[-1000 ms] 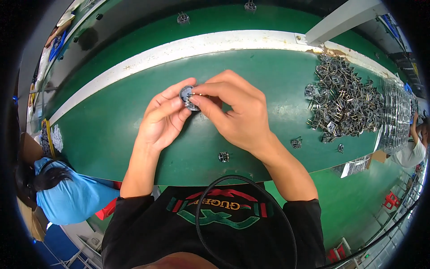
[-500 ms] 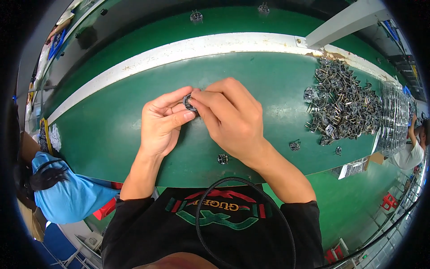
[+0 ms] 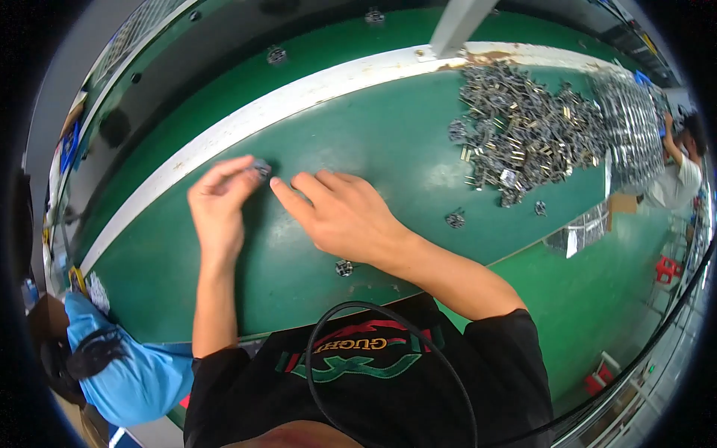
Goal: The person assembles small electronic components by hand, inserting pins into circular bases on an assembly line.
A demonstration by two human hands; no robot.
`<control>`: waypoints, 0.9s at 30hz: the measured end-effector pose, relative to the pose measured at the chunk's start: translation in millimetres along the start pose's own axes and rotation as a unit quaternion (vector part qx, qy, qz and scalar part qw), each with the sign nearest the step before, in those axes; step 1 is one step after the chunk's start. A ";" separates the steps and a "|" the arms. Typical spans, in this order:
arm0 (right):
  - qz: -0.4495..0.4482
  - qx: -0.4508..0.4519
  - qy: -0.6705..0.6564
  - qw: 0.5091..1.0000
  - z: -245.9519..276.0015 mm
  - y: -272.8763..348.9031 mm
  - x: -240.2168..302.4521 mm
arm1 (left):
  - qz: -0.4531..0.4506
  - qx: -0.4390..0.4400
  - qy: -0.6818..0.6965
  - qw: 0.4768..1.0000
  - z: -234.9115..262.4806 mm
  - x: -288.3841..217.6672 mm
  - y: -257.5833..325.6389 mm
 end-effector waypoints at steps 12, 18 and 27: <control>-0.316 -0.110 0.163 0.928 107.1 125.5 -41.6 | -0.097 -0.070 -0.308 0.944 68.6 -2.9 -163.5; -0.323 -0.048 0.136 0.935 72.7 134.5 -50.8 | -0.237 -0.232 -0.446 0.831 166.7 -22.7 -233.0; -0.250 -0.067 -0.005 0.966 56.5 94.4 -42.7 | -0.259 -0.175 -0.739 0.597 377.5 -75.0 -412.9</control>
Point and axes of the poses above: each hand's wrist, its own y-axis away from the middle knuckle, its own z-axis out of the back of the hand, x = y × z, the point moved 7 cm from there along -y, towards the middle knuckle, and after that the axes turned 3 degrees about -x, right-handed, at the moved point
